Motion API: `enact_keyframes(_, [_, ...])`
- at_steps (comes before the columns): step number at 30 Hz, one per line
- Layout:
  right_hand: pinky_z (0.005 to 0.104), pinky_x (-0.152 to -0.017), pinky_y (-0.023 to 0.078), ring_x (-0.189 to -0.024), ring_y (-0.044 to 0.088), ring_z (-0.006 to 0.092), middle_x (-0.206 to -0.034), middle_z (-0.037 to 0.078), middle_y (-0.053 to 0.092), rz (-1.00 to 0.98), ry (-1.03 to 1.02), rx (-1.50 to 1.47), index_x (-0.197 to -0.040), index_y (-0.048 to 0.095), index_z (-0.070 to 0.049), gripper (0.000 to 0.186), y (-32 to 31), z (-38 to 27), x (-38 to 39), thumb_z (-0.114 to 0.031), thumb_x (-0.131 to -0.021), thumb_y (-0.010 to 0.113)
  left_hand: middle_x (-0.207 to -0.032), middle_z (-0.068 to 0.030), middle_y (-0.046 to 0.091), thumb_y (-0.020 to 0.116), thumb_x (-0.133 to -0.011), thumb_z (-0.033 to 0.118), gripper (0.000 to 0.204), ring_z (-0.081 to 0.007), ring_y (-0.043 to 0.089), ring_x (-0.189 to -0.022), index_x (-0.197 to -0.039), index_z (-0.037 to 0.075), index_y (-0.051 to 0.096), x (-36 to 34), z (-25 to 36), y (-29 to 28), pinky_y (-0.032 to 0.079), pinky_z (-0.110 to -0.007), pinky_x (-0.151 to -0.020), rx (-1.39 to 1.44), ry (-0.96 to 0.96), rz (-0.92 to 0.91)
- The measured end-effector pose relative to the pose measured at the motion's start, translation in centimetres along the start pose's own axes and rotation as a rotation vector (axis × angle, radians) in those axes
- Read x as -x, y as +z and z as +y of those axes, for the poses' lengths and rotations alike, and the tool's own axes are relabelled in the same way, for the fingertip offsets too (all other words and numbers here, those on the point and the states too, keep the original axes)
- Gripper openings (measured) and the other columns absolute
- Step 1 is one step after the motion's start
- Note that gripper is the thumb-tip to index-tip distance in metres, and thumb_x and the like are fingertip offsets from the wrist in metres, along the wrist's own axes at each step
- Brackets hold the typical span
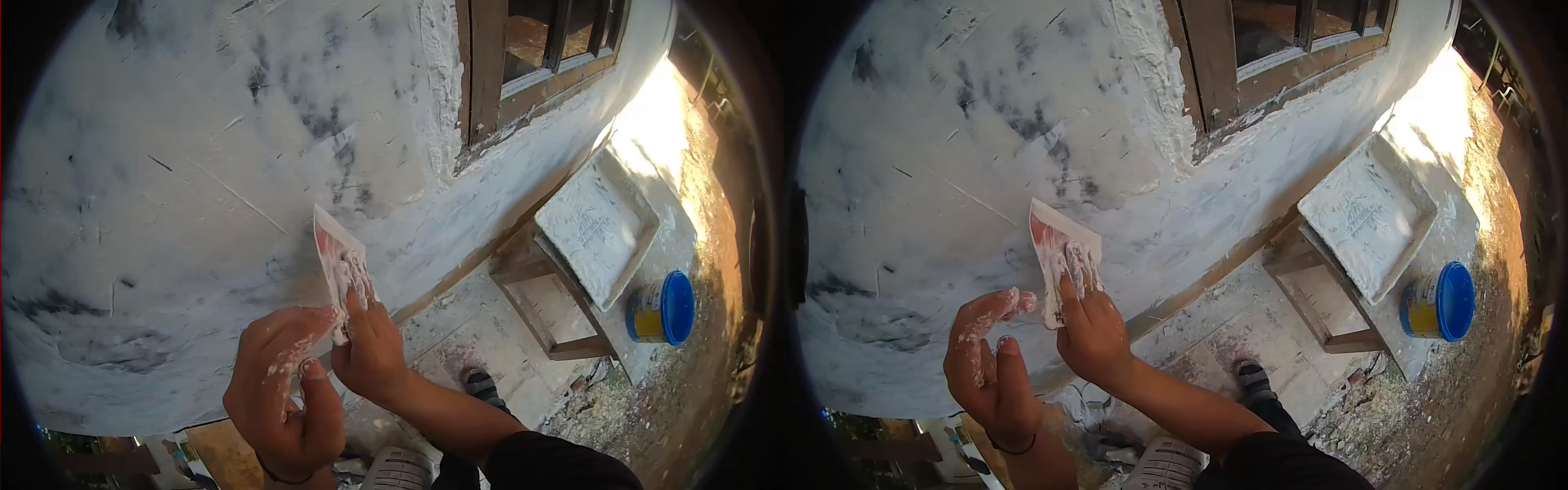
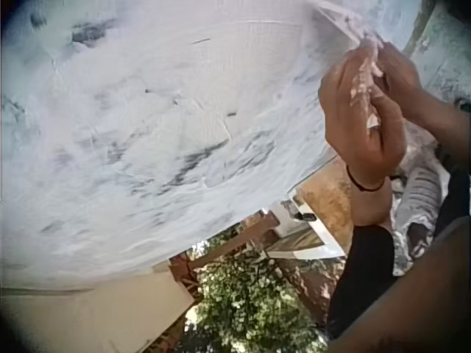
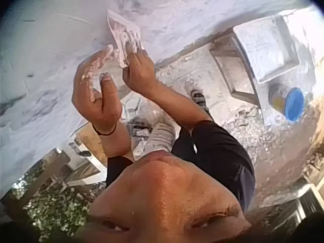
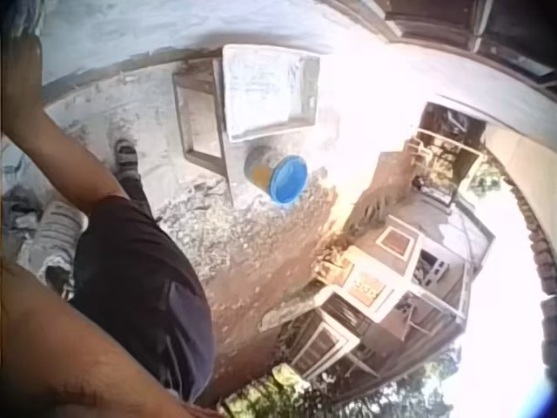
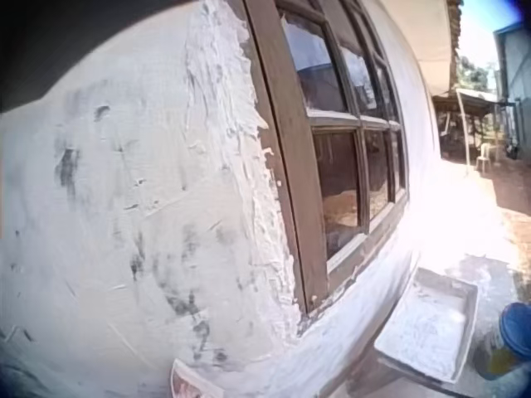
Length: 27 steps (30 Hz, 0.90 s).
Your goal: The person applies and smooths plaster onto an exterior wall using a putty knife.
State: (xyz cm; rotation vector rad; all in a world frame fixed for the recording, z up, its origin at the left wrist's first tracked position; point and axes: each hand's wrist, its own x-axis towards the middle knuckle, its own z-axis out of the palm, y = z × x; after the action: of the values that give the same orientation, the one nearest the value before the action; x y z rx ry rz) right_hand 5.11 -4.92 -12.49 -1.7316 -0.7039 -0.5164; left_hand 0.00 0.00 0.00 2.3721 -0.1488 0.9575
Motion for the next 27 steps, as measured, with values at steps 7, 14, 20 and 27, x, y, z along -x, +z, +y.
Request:
enact_keyframes(7, [0.0367,-0.059,0.047,-0.066,0.056,0.0344,-0.082,0.02,0.055,0.342,0.136,0.116,-0.125,0.043,0.012,0.054,-1.6,5.5,-1.3,0.008,-0.072,0.055,-0.093,-0.0192,0.065,0.047,-0.07,-0.004,0.031,-0.0318,0.064,-0.083,-0.098,-0.006,0.059,-1.3,-0.4,0.6,0.051,-0.038,-0.074,-0.024,0.003,-0.027])
enact_keyframes(14, [0.0407,-0.068,0.045,-0.073,0.052,0.0367,-0.087,0.023,0.054,0.38,0.059,0.116,-0.12,0.045,0.016,0.052,5.1,5.1,-3.0,0.007,-0.07,0.056,-0.095,-0.0197,0.064,0.047,-0.073,-0.001,0.03,-0.0328,0.064,-0.083,-0.1,-0.006,0.058,-1.5,-0.6,0.8,0.05,-0.039,-0.074,-0.064,0.018,-0.047])
enact_keyframes(20, [0.0434,-0.074,0.047,-0.082,0.055,0.0421,-0.092,0.028,0.055,0.331,0.095,-0.003,-0.117,0.046,0.017,0.053,7.2,0.6,-0.8,0.004,-0.068,0.061,-0.095,-0.021,0.064,0.048,-0.077,0.0,0.027,-0.0342,0.063,-0.083,-0.101,-0.008,0.057,-2.2,-1.0,0.8,0.05,-0.04,-0.074,-0.097,0.072,-0.076])
enact_keyframes(27, [0.0421,-0.08,0.049,-0.093,0.057,0.0465,-0.1,0.034,0.055,0.094,0.14,-0.191,-0.117,0.046,0.017,0.05,1.6,0.4,3.2,0.008,-0.069,0.055,-0.103,-0.0208,0.06,0.045,-0.08,0.0,0.034,-0.0246,0.059,-0.091,-0.113,-0.009,0.053,-3.5,-0.8,2.0,0.044,-0.035,-0.079,-0.04,0.068,-0.119])
